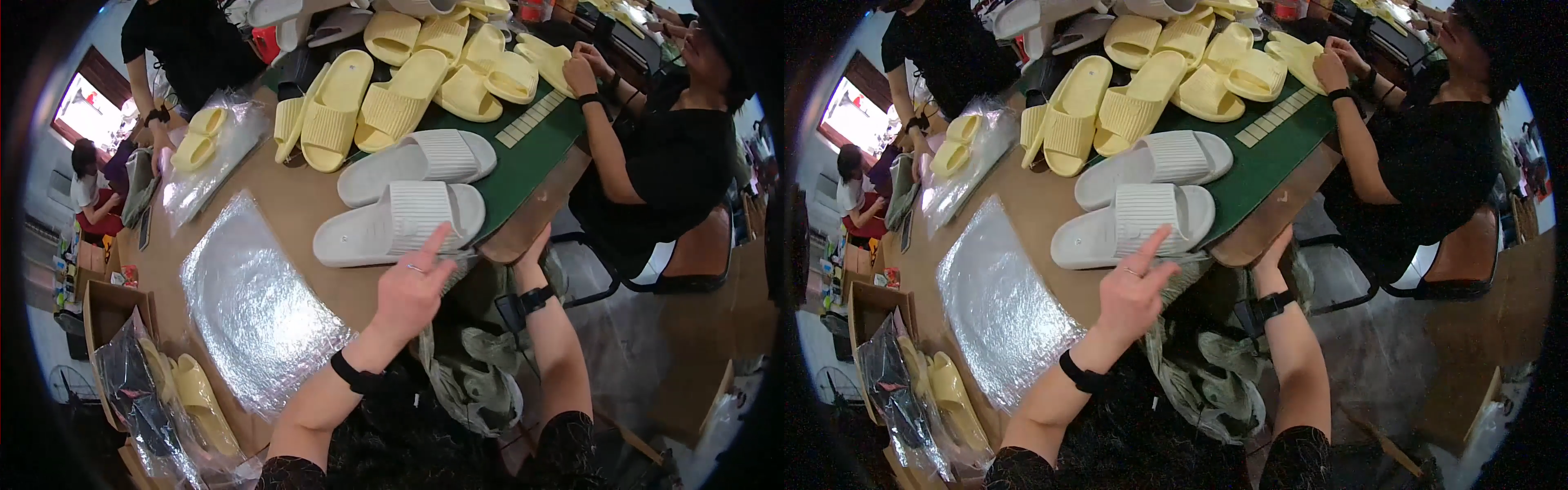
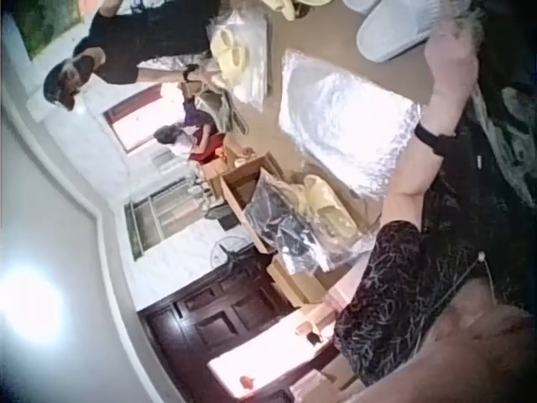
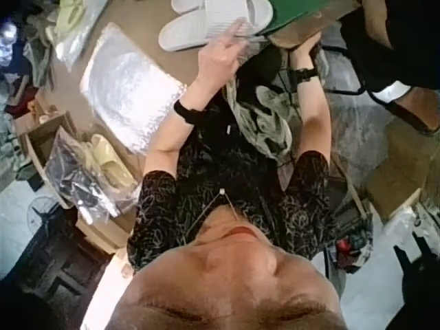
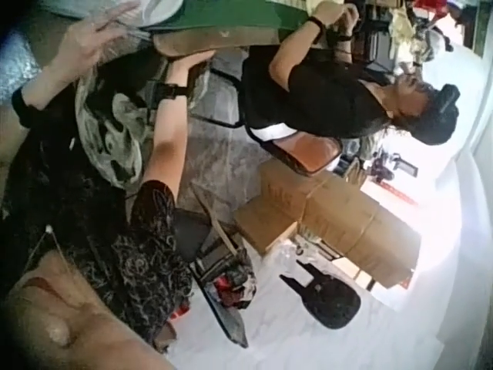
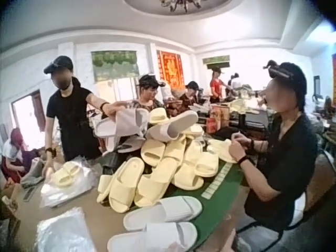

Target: Packing pairs of sandals into plastic bags and placing them into a larger transport bag.

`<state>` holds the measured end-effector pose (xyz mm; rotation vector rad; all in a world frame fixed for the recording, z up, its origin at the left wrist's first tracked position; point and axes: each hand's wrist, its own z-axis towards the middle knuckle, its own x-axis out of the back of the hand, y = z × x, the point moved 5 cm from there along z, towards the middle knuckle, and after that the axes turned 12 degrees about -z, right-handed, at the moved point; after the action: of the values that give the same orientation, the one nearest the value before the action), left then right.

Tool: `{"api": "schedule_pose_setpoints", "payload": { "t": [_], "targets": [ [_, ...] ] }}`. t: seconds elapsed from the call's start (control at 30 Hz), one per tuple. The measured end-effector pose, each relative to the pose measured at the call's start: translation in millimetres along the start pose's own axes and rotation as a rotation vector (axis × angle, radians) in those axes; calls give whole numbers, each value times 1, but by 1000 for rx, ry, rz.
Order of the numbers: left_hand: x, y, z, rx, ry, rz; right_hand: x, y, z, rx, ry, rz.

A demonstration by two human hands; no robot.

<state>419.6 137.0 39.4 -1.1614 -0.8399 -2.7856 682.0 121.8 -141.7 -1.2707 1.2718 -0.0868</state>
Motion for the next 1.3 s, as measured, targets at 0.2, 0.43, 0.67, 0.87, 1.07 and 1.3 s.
{"api": "schedule_pose_setpoints", "payload": {
  "t": [0.2,0.43,0.67,0.87,1.07,1.3],
  "targets": [
    [-5,-11,-11,206,-8,83,47,15,35,-85,74,-59],
    [-11,-26,-38,293,-55,196,28,3,44,-63,-200,-330],
    [-15,25,-28,213,-258,214,70,-43,28,287,-234,-1272],
    [-84,111,-105,61,-914,-327,104,-184,-129,40,-317,-1655],
    [-133,136,-177,-160,-1369,53,250,-346,-334,-100,569,-1523],
    [-148,84,-225,-245,-1086,150,335,-214,-503,-1211,419,-868]
  ]
}}
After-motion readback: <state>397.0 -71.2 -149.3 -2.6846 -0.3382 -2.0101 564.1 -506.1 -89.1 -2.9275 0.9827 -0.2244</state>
